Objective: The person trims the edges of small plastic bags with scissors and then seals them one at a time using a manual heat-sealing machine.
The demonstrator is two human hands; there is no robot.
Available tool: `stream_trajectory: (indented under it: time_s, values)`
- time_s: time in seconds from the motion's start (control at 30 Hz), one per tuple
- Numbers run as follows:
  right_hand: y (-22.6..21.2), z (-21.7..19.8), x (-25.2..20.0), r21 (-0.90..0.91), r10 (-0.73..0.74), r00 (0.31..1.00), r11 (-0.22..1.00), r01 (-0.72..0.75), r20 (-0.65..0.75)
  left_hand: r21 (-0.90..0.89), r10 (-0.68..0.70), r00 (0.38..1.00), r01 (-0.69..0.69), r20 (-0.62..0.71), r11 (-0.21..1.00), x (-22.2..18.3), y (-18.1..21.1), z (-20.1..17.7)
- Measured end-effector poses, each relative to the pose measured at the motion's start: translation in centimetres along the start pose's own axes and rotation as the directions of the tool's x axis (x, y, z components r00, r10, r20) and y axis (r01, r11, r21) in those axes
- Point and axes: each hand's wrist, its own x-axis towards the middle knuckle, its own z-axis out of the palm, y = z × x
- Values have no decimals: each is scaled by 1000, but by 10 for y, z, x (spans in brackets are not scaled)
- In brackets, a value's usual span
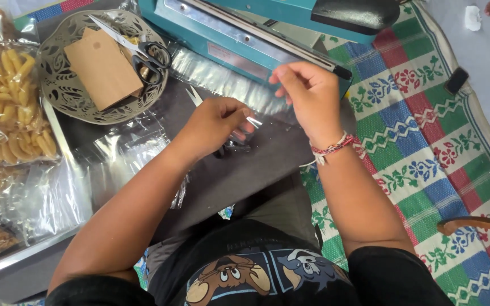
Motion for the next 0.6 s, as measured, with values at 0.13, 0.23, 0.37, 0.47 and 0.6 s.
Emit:
stream_trajectory:
  time_s: [0.13, 0.23, 0.37, 0.47, 0.6]
  values:
    - [-7, -5, 4, -39, -62, 998, 997, 63, 24, -18, -13, 1000, 13, -4, 1000, 6, -7, -4]
    - [-11, -4, 4, -72, -103, 993, 992, 107, 50, 151, 33, 999, -34, 11, 988, 15, -3, -7]
    - [-24, 0, 4, -239, -120, 990, 962, 133, 70, -9, 263, 962, -264, -74, 965, 30, 13, -1]
    - [-23, -3, 10, -280, -196, 978, 937, 208, 72, -157, 266, 955, -285, -133, 946, 42, 18, 8]
    - [-27, -6, 14, -318, -177, 982, 929, 191, 72, -263, 216, 970, -238, -109, 935, 48, 22, 12]
